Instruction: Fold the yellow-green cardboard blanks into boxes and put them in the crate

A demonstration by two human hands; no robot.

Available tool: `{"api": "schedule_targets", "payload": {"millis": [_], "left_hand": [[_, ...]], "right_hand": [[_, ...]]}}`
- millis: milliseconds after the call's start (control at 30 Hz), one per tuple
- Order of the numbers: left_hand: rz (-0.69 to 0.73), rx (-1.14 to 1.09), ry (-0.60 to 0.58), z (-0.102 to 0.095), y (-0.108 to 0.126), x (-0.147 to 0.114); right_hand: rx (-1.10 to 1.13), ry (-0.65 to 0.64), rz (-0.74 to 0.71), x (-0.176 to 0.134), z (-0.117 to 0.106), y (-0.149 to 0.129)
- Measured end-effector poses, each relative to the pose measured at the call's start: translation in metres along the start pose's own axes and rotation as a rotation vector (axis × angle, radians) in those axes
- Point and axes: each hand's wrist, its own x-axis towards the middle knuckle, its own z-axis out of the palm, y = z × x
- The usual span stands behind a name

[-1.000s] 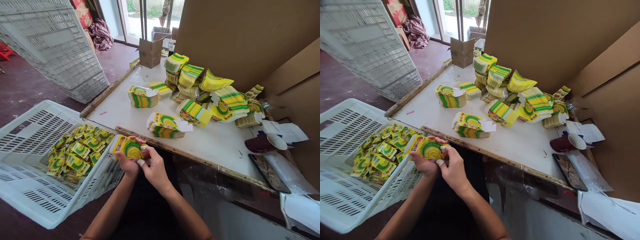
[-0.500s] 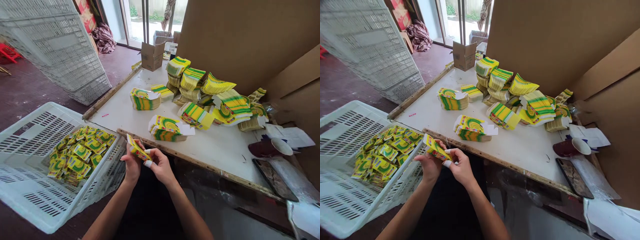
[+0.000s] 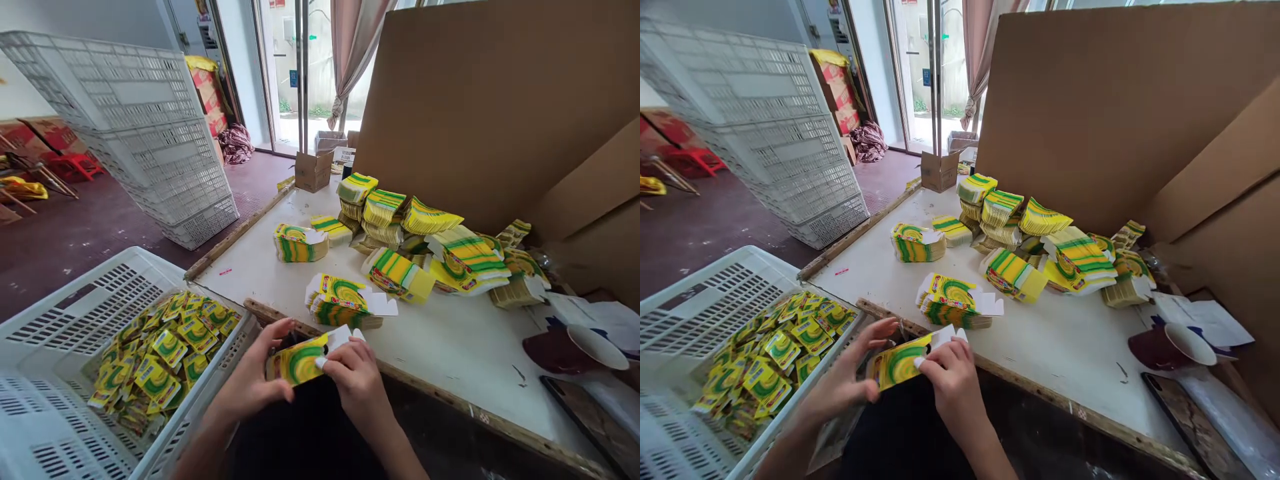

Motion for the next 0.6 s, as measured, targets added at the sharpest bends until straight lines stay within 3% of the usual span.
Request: {"api": "schedule_targets", "payload": {"millis": [133, 200, 300, 400, 500, 600], "left_hand": [[-0.115, 0.246, -0.167, 0.028, -0.004, -0.005], [-0.144, 0.307, -0.127, 0.039, -0.009, -0.008], [-0.115, 0.429, 0.022, 0.045, -0.016, -0.013], [-0.043, 0.532, 0.111, 0.047, -0.023, -0.016], [0.039, 0.594, 0.124, 0.049, -0.029, -0.015], [0.042, 0.623, 0.114, 0.052, -0.029, -0.014]], "right_hand": [[0.050, -0.036, -0.031, -0.007, 0.013, -0.007], [0.102, 0.101, 0.110, -0.014, 0.021, -0.005], [0.288, 0.301, 0.450, -0.025, 0.035, 0.002], [0.556, 0.178, 0.629, -0.030, 0.044, 0.004], [0.699, 0.012, 0.632, -0.025, 0.043, -0.002], [0.782, 0.000, 0.640, -0.014, 0.037, -0.010]]}}
